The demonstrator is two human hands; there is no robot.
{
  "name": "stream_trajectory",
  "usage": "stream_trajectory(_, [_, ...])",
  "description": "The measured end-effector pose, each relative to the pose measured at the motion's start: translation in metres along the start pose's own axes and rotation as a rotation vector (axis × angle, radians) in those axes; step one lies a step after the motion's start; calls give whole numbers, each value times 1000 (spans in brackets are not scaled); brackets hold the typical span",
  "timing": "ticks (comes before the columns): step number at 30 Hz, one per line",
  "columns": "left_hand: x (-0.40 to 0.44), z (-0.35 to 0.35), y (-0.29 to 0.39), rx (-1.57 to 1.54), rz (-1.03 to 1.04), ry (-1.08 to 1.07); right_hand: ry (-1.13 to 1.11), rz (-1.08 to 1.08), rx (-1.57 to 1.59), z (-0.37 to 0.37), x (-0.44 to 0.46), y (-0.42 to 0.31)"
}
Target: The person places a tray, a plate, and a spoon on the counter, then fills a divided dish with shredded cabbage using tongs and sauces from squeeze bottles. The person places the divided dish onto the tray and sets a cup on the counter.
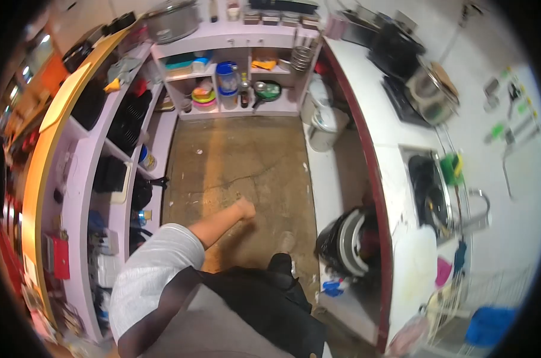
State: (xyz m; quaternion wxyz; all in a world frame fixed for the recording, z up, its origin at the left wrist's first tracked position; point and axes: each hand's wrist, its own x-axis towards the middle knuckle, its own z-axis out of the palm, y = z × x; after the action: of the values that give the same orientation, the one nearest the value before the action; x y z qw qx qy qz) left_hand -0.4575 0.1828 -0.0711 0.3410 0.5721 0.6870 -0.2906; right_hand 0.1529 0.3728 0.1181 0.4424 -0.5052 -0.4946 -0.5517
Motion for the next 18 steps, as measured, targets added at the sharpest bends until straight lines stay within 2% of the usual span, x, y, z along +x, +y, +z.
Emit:
stream_trajectory(1, [3,23,5,-610,9,364,-164,-26,341,16,-54,-28])
stream_trajectory(2, [1,42,9,-1141,234,722,-408,6,678,24,-102,-66])
stream_trajectory(3, [2,51,3,-1141,193,720,-742,104,941,28,-147,-110])
stream_trajectory(4, [1,56,1,-1170,-38,528,-1212,339,1065,12,-162,-170])
stream_trajectory(5, [4,57,4,-1197,-256,338,-1573,360,1105,0,-158,-229])
stream_trajectory(6, [6,70,11,-1065,-345,398,-1756,159,1345,-8,-143,-282])
stream_trajectory(7, [7,88,15,-932,-430,457,-1720,-253,1365,-6,-147,-318])
stream_trajectory(8, [-8,87,17,-897,-482,392,-2164,-249,1645,11,-170,-363])
stream_trajectory(9, [-24,85,18,-862,-531,322,-2221,-561,1650,31,-185,-391])
stream_trajectory(10, [-48,73,14,-979,-629,265,-2256,-886,1635,34,-165,-437])
stream_trajectory(12, [-65,89,5,-1134,-748,195,-2306,-918,1658,41,-139,-503])
stream_trajectory(14, [-55,138,9,-1527,-1076,427,-2062,-1102,1474,55,-144,-563])
stream_trajectory(16, [-63,127,16,-1639,-1075,409,-1856,-1328,1372,61,-128,-620])
stream_trajectory(18, [-51,134,23,-1778,-974,391,-1869,-1419,1332,60,-128,-673])
